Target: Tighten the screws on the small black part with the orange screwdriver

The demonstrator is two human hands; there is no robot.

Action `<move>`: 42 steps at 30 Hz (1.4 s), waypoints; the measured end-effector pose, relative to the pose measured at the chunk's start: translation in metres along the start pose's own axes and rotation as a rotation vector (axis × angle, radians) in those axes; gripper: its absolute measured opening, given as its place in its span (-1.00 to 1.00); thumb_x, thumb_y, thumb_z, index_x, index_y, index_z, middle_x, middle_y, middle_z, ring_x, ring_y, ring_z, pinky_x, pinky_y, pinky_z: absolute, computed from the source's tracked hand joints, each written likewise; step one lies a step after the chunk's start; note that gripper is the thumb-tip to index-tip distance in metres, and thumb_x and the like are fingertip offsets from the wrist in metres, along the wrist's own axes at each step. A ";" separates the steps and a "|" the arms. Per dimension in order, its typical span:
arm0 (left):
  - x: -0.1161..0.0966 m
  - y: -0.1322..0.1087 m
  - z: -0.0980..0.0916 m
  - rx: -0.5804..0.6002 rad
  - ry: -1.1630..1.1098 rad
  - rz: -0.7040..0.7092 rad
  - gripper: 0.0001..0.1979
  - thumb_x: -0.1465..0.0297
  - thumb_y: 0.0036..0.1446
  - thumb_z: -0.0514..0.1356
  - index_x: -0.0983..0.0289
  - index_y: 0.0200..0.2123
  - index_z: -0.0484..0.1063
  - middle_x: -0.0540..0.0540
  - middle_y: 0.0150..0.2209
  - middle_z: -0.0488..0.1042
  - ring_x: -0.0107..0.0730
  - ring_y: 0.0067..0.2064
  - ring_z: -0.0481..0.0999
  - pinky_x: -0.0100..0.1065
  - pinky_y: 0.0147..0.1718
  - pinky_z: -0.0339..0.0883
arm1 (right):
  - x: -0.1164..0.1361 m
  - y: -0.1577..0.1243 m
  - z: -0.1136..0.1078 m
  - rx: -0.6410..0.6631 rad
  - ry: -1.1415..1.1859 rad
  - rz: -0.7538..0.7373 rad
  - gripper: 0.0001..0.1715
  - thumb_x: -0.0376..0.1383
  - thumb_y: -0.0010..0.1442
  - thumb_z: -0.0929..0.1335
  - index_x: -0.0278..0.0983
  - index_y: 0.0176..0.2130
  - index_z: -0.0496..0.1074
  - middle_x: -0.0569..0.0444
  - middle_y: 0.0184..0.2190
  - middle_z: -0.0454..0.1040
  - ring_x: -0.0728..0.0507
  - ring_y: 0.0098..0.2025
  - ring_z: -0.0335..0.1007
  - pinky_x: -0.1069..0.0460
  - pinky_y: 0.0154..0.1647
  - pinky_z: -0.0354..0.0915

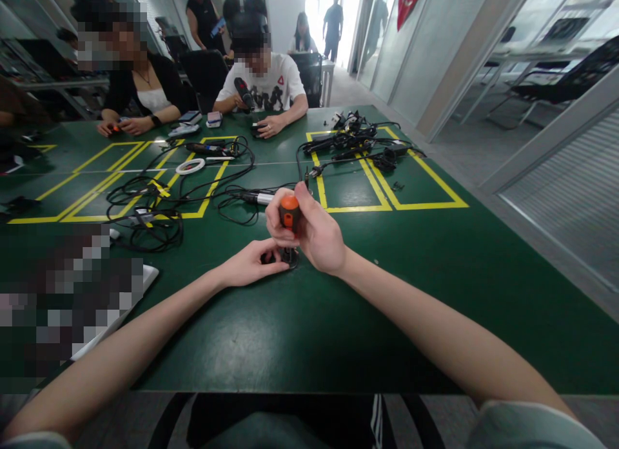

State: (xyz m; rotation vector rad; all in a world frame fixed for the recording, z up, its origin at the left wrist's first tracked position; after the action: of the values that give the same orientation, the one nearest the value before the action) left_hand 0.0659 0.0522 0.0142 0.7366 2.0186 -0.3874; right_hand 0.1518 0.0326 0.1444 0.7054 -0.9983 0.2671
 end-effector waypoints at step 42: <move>-0.002 0.002 0.000 0.009 -0.221 -0.061 -0.60 0.16 0.24 0.35 0.30 0.03 0.55 -0.01 -0.32 0.52 -0.38 -0.31 0.42 -0.37 -0.28 0.24 | 0.043 -0.003 -0.023 -0.112 -0.502 -0.197 -0.58 -0.04 0.25 0.54 -0.20 -0.38 0.37 0.25 -0.57 0.20 0.01 -0.55 0.04 0.04 -0.51 0.02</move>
State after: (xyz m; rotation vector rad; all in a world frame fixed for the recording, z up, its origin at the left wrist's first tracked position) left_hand 0.0678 0.0530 0.0159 0.6109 1.8351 -0.4911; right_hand 0.1917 0.0403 0.1712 0.7795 -1.3956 -0.1474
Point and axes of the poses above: each hand's wrist, its own y-axis towards the middle knuckle, its own z-axis out of the palm, x = y × z, the point moved 9 cm from there along y, towards the middle knuckle
